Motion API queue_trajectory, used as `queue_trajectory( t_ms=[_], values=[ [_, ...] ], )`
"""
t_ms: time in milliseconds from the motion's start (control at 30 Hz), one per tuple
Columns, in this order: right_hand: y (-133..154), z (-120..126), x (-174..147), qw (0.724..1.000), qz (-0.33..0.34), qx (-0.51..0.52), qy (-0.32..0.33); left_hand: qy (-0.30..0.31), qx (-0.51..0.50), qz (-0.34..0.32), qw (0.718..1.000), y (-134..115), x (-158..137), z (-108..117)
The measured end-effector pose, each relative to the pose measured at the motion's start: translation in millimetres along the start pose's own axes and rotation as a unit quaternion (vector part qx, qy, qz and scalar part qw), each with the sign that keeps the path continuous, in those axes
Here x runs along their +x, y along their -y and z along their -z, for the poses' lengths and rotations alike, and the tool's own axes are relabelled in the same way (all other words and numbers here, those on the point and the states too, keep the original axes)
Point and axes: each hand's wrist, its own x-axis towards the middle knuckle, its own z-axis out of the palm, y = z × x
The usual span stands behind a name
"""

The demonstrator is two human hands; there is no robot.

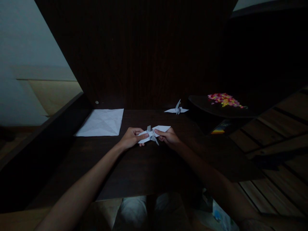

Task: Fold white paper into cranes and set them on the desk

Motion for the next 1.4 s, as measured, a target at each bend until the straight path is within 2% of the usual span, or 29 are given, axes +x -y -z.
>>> queue_trajectory(
  t_ms=[133, 333, 600, 833, 1200, 1400],
  values=[
    [-1.7, 0.8, 1.0, 1.000, 0.007, 0.014, -0.016, -0.019, -0.013, -0.003, 1.000, 0.6, -0.3, -3.6],
    [0.6, 0.0, -0.9, 1.000, 0.000, 0.002, -0.006, 0.010, 0.002, 0.005, 1.000, -1.7, -0.9, 1.2],
    [-1.7, 1.2, 1.0, 0.999, 0.009, 0.017, -0.025, -0.019, -0.005, -0.010, 1.000, -1.9, -0.5, -4.1],
    [-0.8, 3.7, 0.6, 1.000, 0.008, -0.004, 0.007, 0.017, 0.016, -0.012, 1.000, -2.3, -0.2, 3.0],
    [0.2, -1.9, 0.3, 0.998, 0.012, 0.047, -0.049, -0.047, -0.006, -0.037, 0.998, 2.6, 0.5, -5.6],
    [1.6, 2.0, -0.3, 1.000, 0.017, 0.016, -0.018, -0.012, 0.001, -0.024, 1.000, 0.7, -0.5, 0.1]
  ],
)
